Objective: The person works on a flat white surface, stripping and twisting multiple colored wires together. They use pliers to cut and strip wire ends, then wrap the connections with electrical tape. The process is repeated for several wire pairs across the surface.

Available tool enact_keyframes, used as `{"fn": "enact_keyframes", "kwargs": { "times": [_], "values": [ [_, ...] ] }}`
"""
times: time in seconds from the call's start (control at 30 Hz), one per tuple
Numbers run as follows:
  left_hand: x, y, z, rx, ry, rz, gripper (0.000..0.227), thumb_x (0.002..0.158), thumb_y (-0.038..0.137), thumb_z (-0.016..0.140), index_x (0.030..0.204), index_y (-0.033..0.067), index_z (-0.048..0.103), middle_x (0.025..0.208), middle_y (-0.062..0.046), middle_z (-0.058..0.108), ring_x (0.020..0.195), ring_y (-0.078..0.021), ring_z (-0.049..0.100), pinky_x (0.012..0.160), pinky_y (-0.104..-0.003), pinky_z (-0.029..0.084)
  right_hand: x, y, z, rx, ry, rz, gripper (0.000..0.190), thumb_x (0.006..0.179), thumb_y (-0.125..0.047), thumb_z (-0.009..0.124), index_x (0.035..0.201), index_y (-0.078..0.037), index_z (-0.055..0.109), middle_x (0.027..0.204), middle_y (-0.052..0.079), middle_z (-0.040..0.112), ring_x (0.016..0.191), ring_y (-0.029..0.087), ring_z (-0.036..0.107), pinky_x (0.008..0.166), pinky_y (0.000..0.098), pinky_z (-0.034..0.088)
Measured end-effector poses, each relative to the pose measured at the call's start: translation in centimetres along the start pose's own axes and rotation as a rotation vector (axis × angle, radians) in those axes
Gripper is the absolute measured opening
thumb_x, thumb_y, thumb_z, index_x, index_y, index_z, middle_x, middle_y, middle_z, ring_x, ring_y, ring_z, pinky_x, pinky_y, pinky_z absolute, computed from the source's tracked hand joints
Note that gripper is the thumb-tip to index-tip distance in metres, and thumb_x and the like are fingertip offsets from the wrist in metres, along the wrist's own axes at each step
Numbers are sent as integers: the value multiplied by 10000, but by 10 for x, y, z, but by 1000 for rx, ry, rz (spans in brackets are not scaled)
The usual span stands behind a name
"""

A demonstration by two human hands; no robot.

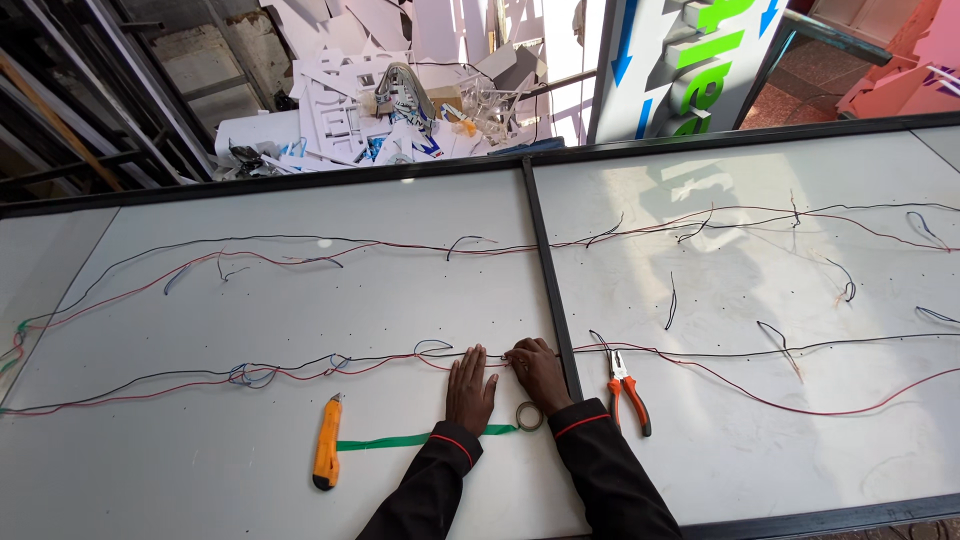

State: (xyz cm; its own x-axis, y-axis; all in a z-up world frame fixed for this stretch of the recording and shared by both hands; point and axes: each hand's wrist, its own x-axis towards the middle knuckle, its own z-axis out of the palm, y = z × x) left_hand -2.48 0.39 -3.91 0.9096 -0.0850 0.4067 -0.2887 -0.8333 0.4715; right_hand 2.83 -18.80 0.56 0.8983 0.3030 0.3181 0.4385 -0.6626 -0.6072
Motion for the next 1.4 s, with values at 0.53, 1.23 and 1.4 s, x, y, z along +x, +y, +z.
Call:
{"fn": "enact_keyframes", "kwargs": {
  "times": [0.53, 1.23, 1.4],
  "values": [
    [-7, 7, 4, 582, 42, 74, 953, 1110, 655, 413, 1831, 87, 156, 1940, -108, 126, 1797, -247, 112, 1451, -508, 100, -34, -13, -1, 72, 113, 117, 330, 1113, -134, 670, 1407, -111, 819, 1523, 97, 770, 1567, 317, 583, 1295, 472, 453],
    [-5, 2, -17, -108, 45, 15, 530, 1060, 278, 659, 1564, 113, 638, 1750, -73, 577, 1668, -289, 486, 1389, -539, 322, -159, 8, -82, -233, 457, 761, 541, 921, -316, 898, 1411, -208, 698, 1639, 94, 543, 1570, 353, 493, 1220, 535, 452],
    [-6, 6, -21, -102, 54, -5, 478, 1056, 220, 687, 1516, 96, 657, 1712, -91, 619, 1644, -311, 524, 1376, -553, 365, -156, 52, -113, -95, 179, 709, 345, 881, -183, 796, 1212, -92, 768, 1317, 65, 601, 1205, 319, 541, 999, 408, 529]
  ]
}}
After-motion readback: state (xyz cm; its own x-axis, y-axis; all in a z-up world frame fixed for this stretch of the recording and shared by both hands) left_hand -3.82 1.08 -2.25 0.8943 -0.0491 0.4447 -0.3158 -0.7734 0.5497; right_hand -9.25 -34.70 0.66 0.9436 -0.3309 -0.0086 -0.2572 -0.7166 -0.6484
